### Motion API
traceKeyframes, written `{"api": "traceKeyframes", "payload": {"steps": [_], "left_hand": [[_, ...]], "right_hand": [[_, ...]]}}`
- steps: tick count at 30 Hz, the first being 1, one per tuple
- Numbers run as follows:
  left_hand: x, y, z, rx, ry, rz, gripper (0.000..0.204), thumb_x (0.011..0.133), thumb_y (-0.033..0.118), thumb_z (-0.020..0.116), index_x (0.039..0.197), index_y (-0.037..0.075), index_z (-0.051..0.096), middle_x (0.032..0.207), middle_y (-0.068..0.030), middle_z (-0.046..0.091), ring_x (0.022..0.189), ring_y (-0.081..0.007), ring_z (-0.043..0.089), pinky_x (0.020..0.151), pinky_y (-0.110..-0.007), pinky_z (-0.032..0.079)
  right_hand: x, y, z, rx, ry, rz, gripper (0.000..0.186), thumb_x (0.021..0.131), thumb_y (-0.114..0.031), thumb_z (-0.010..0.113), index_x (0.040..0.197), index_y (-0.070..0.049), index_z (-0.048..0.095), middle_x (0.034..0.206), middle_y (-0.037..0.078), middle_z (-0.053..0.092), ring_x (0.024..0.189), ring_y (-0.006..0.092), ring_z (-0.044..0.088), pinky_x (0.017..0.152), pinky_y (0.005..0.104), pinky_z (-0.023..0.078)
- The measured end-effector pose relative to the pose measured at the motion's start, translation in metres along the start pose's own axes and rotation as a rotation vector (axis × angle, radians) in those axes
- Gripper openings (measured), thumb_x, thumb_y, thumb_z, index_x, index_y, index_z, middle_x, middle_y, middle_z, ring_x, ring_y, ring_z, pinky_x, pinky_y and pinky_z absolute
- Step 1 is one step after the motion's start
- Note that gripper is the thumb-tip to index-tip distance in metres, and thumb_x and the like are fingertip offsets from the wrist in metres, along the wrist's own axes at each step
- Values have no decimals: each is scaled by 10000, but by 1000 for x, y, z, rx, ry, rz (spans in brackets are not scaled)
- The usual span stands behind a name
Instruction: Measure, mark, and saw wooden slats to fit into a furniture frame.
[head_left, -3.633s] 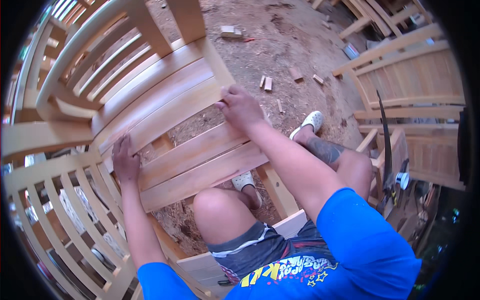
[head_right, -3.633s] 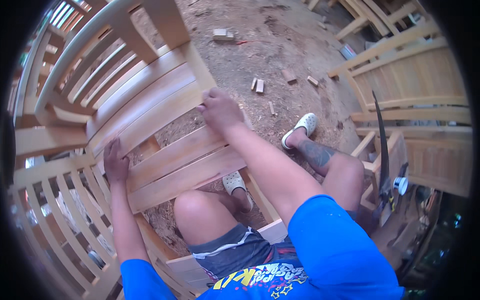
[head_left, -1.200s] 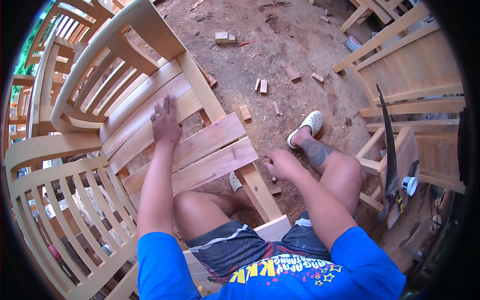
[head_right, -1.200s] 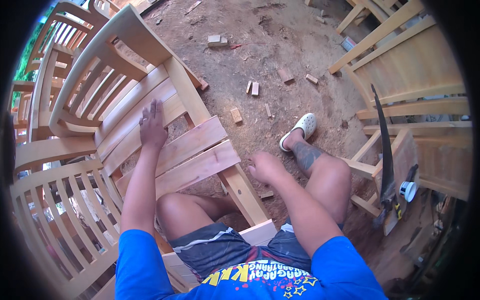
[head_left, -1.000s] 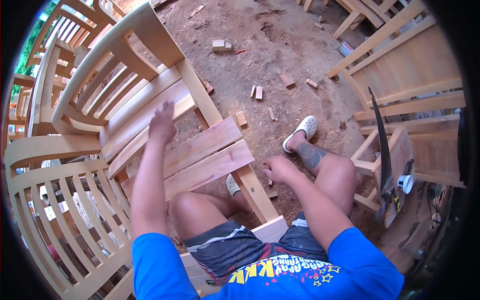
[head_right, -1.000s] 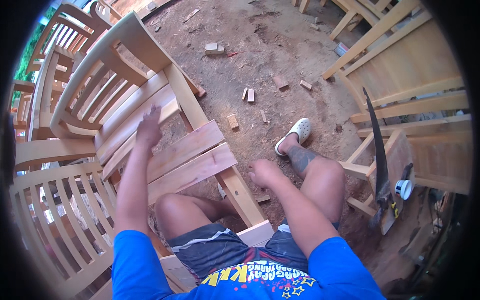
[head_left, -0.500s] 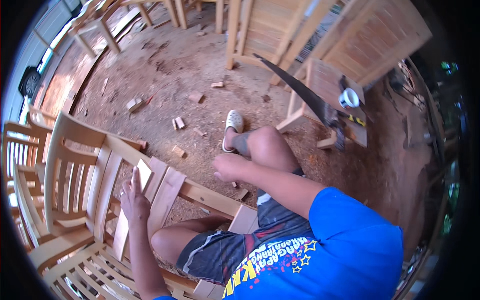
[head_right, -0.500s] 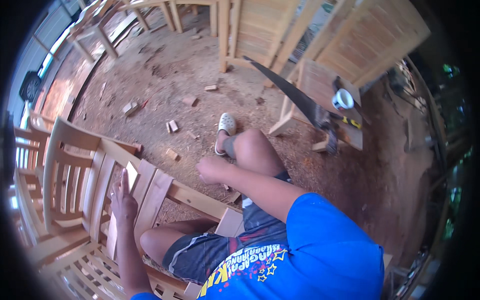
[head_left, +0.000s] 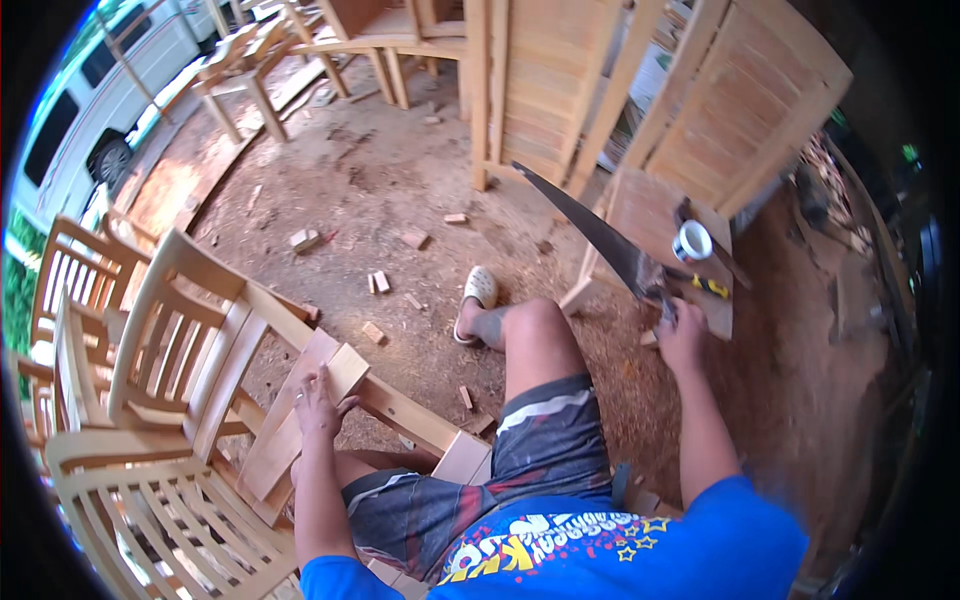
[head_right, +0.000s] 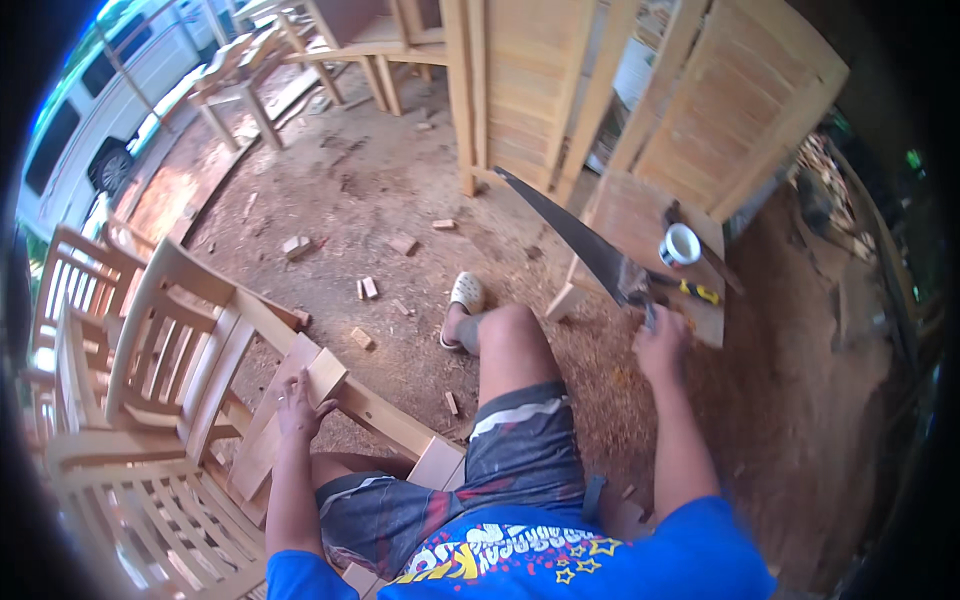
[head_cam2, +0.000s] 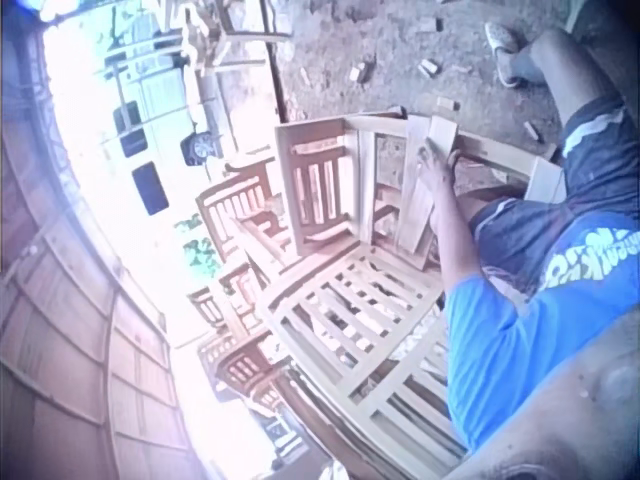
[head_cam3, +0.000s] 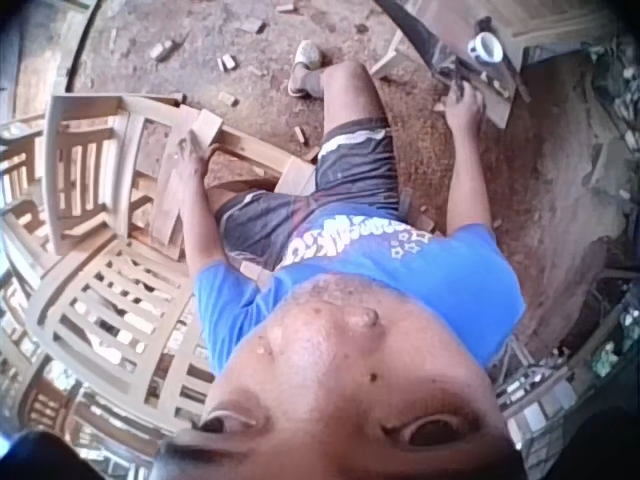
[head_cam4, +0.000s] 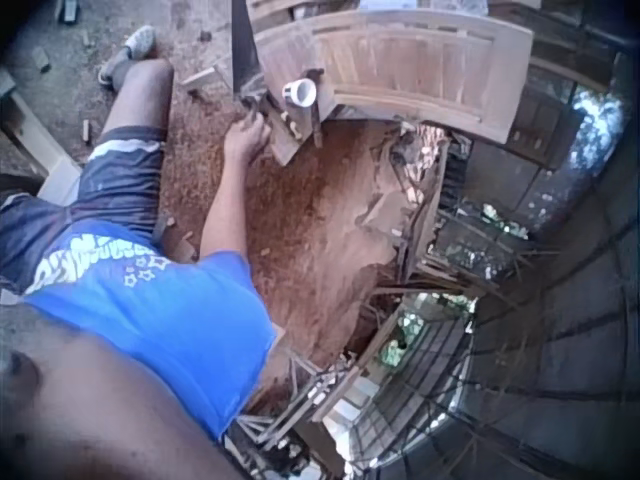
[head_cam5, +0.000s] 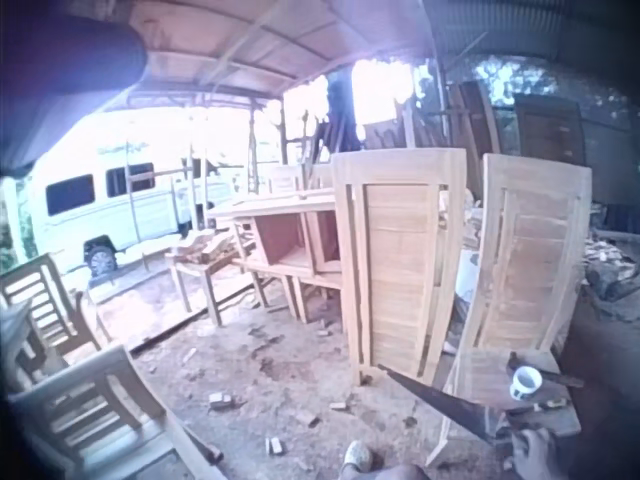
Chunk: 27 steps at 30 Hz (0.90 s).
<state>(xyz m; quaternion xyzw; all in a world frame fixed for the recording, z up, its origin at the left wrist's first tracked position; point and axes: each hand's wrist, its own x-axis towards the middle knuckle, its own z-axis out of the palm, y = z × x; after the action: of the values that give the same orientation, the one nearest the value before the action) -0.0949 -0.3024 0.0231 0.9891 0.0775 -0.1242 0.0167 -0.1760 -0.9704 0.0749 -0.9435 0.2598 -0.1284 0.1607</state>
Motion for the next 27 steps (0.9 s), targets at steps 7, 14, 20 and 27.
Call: {"api": "traceKeyframes", "payload": {"steps": [7, 14, 20, 27], "left_hand": [[3, -4, 3, 42, -34, 57, 1034, 783, 485, 874, 1611, 145, 357, 1431, -184, 530, 1239, -417, 595, 1038, -491, 523], [9, 4, -20, 33, -165, 135, 812, 892, 409, 763, 1539, 71, 408, 1331, -267, 623, 1137, -435, 680, 930, -507, 577], [19, 17, -31, -33, -128, 227, 697, 902, 300, 676, 1514, 68, 438, 1289, -263, 655, 1136, -429, 680, 964, -504, 562], [19, 40, -25, 7, -47, 141, 827, 807, 395, 833, 1507, 135, 478, 1313, -159, 606, 1163, -355, 667, 972, -457, 560]], "right_hand": [[1, 123, 38, 332, -163, 513, 842, 876, -309, 833, 1530, -10, 396, 1381, 185, 586, 1222, 338, 607, 1055, 470, 476], [30, 97, 47, 994, -308, 837, 683, 933, -363, 808, 1480, -132, 470, 1254, 71, 647, 1088, 250, 656, 871, 539, 521], [49, 86, 65, 1188, -227, 929, 136, 880, -108, 711, 947, -58, 605, 788, 58, 643, 623, 204, 634, 534, 356, 535], [17, -39, -13, 1096, -36, 262, 405, 853, -46, 696, 1236, -15, 568, 969, 68, 636, 827, 149, 624, 760, 295, 534]]}}
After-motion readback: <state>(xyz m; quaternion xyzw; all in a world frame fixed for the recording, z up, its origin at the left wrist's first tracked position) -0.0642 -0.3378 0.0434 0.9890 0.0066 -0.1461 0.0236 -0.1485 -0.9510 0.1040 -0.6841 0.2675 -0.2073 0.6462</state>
